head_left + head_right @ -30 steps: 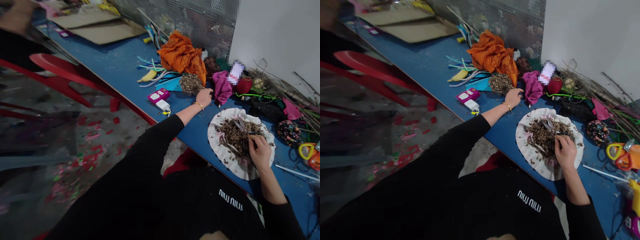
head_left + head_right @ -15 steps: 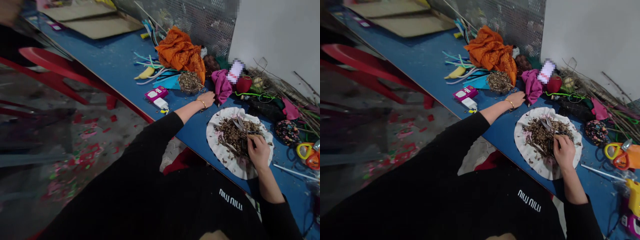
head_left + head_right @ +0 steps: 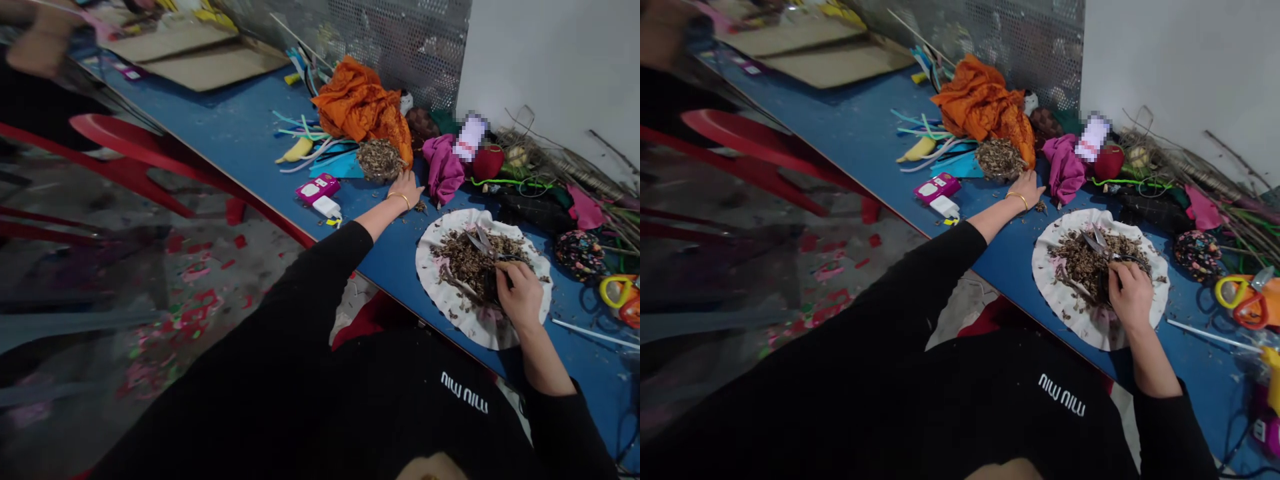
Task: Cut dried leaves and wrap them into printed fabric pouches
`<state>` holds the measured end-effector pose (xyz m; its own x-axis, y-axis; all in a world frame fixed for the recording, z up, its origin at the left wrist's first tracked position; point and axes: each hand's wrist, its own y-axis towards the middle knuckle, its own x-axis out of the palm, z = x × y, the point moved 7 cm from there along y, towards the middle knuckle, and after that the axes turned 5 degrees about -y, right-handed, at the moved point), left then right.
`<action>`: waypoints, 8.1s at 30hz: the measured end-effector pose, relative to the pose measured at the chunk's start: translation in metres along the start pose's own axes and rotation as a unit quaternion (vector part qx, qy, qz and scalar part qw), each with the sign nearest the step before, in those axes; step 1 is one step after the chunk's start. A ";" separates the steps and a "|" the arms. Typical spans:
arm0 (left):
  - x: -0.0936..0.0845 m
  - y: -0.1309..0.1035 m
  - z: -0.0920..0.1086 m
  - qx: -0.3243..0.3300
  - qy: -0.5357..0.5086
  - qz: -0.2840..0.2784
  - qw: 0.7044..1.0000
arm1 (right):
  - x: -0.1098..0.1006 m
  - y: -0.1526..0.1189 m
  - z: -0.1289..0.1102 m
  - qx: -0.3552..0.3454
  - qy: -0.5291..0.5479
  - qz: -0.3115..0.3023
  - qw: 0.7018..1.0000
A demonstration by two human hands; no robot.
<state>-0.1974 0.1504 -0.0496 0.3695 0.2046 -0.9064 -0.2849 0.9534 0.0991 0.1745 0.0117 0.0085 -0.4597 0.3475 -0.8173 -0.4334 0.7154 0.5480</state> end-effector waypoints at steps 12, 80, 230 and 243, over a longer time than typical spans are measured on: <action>0.002 -0.039 0.014 0.113 -0.053 -0.075 0.989 | 0.002 -0.001 -0.002 -0.020 -0.016 0.002 1.000; 0.005 -0.169 0.201 0.225 -0.183 -0.151 0.945 | -0.007 0.002 0.018 0.059 -0.058 -0.171 0.982; 0.029 -0.166 0.170 -0.061 -0.667 -0.216 0.711 | -0.023 -0.023 0.034 0.115 0.025 -0.187 0.975; 0.025 -0.170 0.173 -0.069 -0.611 -0.252 0.747 | -0.014 -0.027 0.027 0.102 0.014 -0.216 0.971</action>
<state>0.0134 0.0321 -0.0181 0.9682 -0.0430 0.2464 0.1057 0.9632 -0.2472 0.2134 0.0041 0.0007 -0.2918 -0.0261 -0.9561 -0.4286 0.8972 0.1063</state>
